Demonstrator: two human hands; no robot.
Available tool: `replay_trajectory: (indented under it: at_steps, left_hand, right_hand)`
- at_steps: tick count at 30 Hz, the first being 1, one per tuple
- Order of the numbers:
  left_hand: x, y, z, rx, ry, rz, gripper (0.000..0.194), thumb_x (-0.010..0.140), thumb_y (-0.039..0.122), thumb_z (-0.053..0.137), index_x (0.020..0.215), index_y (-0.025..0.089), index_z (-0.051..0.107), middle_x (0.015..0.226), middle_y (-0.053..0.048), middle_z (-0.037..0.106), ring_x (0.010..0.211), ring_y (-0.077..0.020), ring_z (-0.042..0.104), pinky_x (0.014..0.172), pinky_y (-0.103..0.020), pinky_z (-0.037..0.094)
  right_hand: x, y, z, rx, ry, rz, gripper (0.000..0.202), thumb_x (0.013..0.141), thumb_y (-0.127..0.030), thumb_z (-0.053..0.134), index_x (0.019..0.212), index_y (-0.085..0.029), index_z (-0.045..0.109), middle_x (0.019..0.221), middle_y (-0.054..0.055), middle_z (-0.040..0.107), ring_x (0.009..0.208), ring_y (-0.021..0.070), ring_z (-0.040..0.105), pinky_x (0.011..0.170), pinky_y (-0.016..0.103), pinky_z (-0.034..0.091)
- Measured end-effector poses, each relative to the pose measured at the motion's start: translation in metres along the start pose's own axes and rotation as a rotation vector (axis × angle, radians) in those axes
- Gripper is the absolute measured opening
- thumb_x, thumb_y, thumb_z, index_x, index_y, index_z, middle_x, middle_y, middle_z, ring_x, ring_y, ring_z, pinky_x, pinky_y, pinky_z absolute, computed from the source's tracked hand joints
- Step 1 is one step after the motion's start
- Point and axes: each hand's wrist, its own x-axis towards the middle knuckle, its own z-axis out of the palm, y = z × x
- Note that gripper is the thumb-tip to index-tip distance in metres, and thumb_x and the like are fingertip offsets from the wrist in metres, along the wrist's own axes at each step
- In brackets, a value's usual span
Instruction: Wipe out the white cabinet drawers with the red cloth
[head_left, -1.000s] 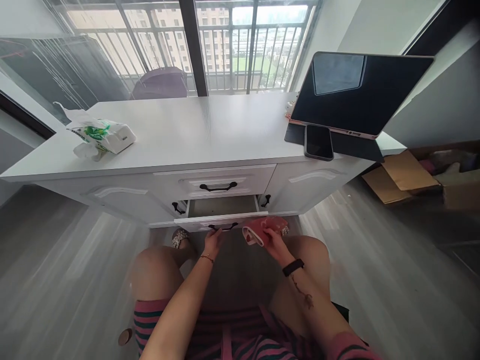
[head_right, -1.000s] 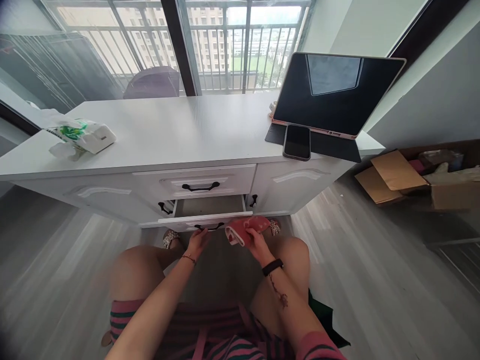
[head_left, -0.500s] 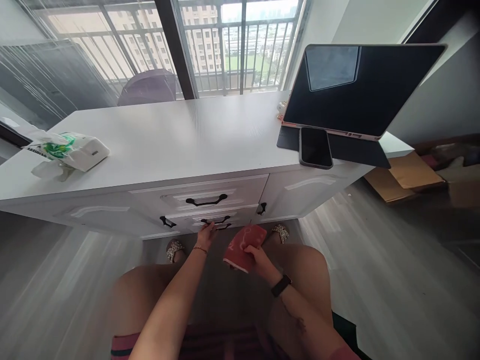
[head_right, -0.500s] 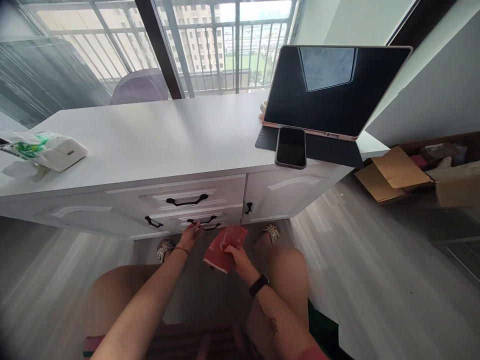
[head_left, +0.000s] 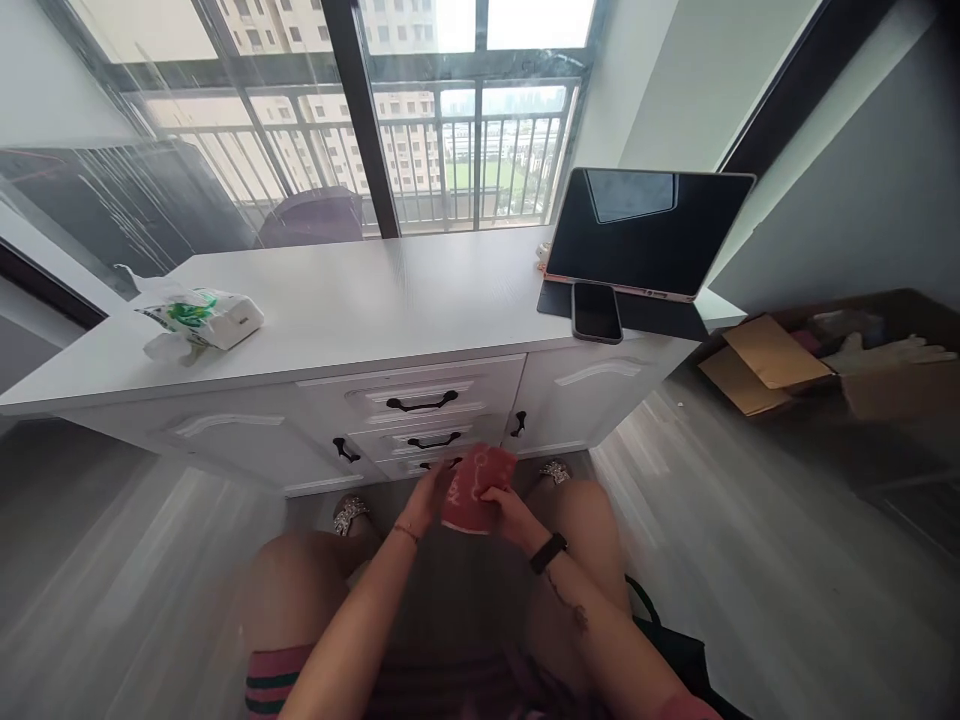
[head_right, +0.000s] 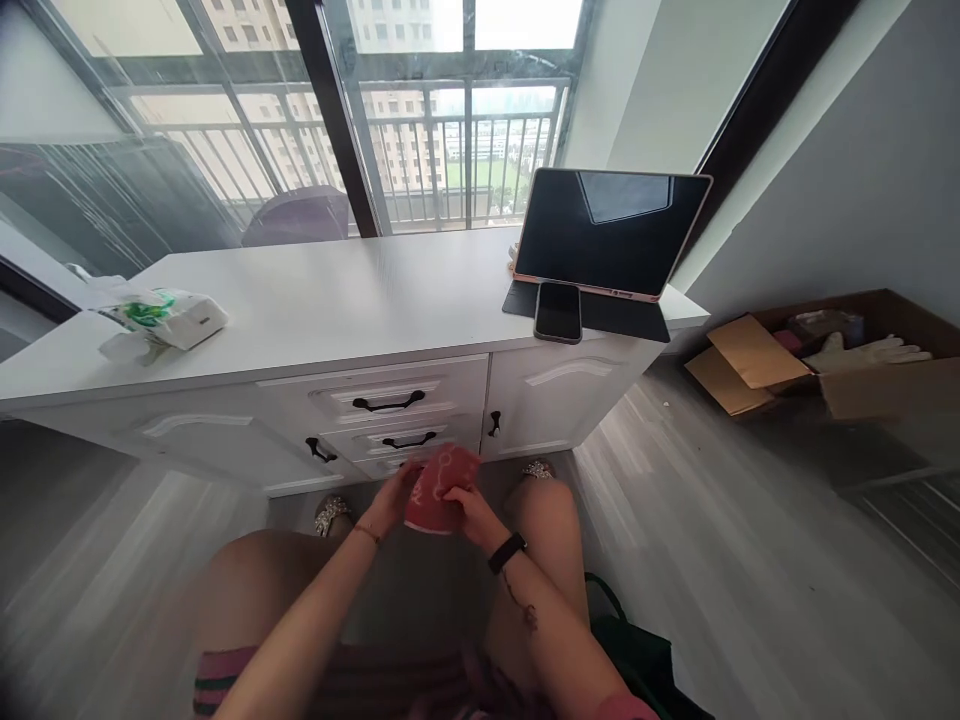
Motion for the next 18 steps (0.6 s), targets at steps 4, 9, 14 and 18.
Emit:
replay_trajectory:
  at_steps: [4,9,14,18]
  left_hand:
    - [-0.093,-0.020,-0.008,-0.056,-0.139,0.066,0.048,0.073,0.050,0.069,0.100,0.010,0.071,0.103,-0.015,0.073,0.105,-0.0291,0.064,0.095,-0.040,0.046]
    - [-0.166,-0.032,-0.022,-0.012,0.056,0.199,0.050,0.060,0.036,0.084,0.103,0.014,0.070,0.102,-0.012,0.074,0.097,-0.0263,0.068,0.088,-0.033,0.052]
    - [-0.197,-0.031,-0.023,-0.138,0.179,0.205,0.050,0.062,0.025,0.083,0.107,0.015,0.065,0.097,-0.011,0.075,0.082,-0.0238,0.072,0.078,-0.034,0.057]
    - [-0.217,-0.018,-0.026,-0.216,0.268,0.268,0.048,0.067,0.017,0.077,0.112,0.020,0.060,0.096,-0.006,0.074,0.074,-0.0214,0.072,0.066,-0.035,0.060]
  right_hand:
    - [-0.035,0.007,0.013,-0.023,-0.168,-0.031,0.020,0.054,-0.020,0.067,0.073,-0.020,0.064,0.072,-0.002,0.066,0.067,0.0143,0.058,0.067,0.026,0.045]
    - [-0.096,0.027,0.051,-0.343,-0.370,-0.241,0.025,0.066,-0.023,0.066,0.091,-0.021,0.067,0.088,0.001,0.069,0.083,0.0181,0.061,0.079,0.030,0.046]
    - [-0.145,0.009,0.052,-0.709,-0.309,-0.576,0.042,0.079,-0.031,0.064,0.121,-0.025,0.059,0.122,0.006,0.061,0.107,0.0216,0.058,0.093,0.037,0.046]
    - [-0.166,-0.011,-0.024,-0.632,0.224,-0.689,0.043,0.078,-0.052,0.062,0.109,-0.022,0.061,0.112,0.010,0.064,0.099,0.0243,0.062,0.087,0.041,0.051]
